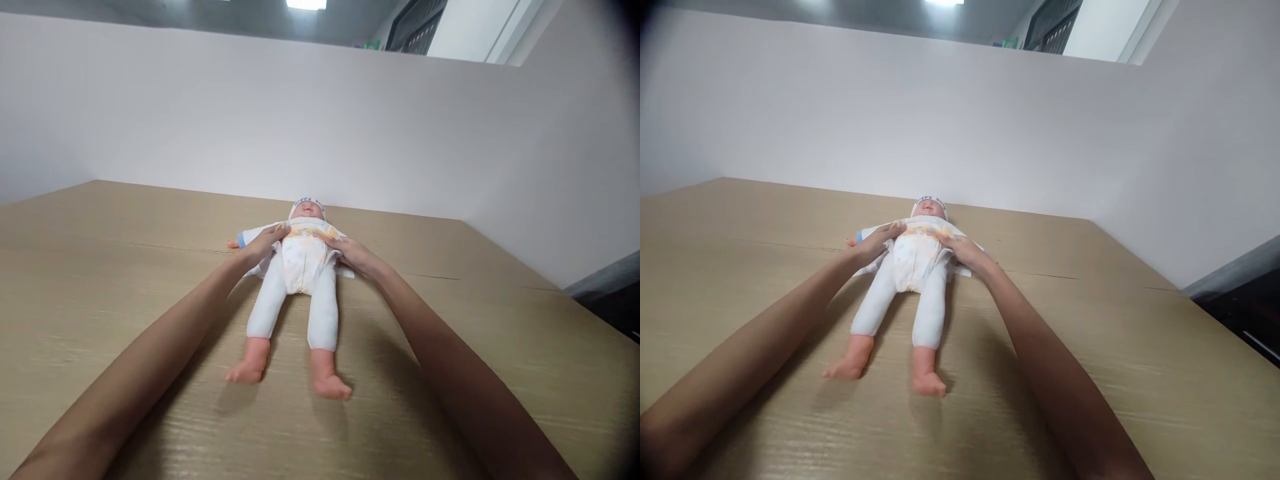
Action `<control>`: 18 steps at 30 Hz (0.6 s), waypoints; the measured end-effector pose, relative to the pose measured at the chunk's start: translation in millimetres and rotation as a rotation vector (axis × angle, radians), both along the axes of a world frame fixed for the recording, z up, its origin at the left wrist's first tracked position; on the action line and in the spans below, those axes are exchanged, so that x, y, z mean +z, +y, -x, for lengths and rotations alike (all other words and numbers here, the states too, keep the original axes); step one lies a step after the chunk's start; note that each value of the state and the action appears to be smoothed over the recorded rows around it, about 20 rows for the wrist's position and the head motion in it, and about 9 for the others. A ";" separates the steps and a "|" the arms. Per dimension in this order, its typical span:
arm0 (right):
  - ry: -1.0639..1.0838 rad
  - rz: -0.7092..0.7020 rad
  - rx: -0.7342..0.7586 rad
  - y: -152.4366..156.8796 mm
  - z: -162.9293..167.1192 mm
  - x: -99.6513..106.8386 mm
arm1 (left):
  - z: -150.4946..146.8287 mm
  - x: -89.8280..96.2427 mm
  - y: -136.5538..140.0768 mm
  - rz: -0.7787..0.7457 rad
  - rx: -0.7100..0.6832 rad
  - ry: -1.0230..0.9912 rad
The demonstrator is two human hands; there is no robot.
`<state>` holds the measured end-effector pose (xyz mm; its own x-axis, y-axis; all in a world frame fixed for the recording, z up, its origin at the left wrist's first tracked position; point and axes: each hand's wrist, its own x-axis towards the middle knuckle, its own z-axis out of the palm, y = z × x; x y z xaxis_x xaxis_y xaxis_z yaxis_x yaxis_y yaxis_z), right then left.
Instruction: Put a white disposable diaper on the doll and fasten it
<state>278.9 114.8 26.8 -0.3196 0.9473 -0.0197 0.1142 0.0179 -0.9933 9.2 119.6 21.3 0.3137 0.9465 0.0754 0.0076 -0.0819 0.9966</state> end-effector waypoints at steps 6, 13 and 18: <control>0.020 0.072 0.021 9.9 -7.2 -13.4 | 6.1 -13.7 9.3 0.071 -0.083 -0.082; 0.001 0.036 -0.025 1.8 -10.9 -21.7 | -0.8 -4.5 -12.7 0.086 -0.018 -0.126; 0.070 0.068 0.066 -28.6 -8.4 -18.4 | 4.1 0.9 -42.0 0.092 -0.025 -0.054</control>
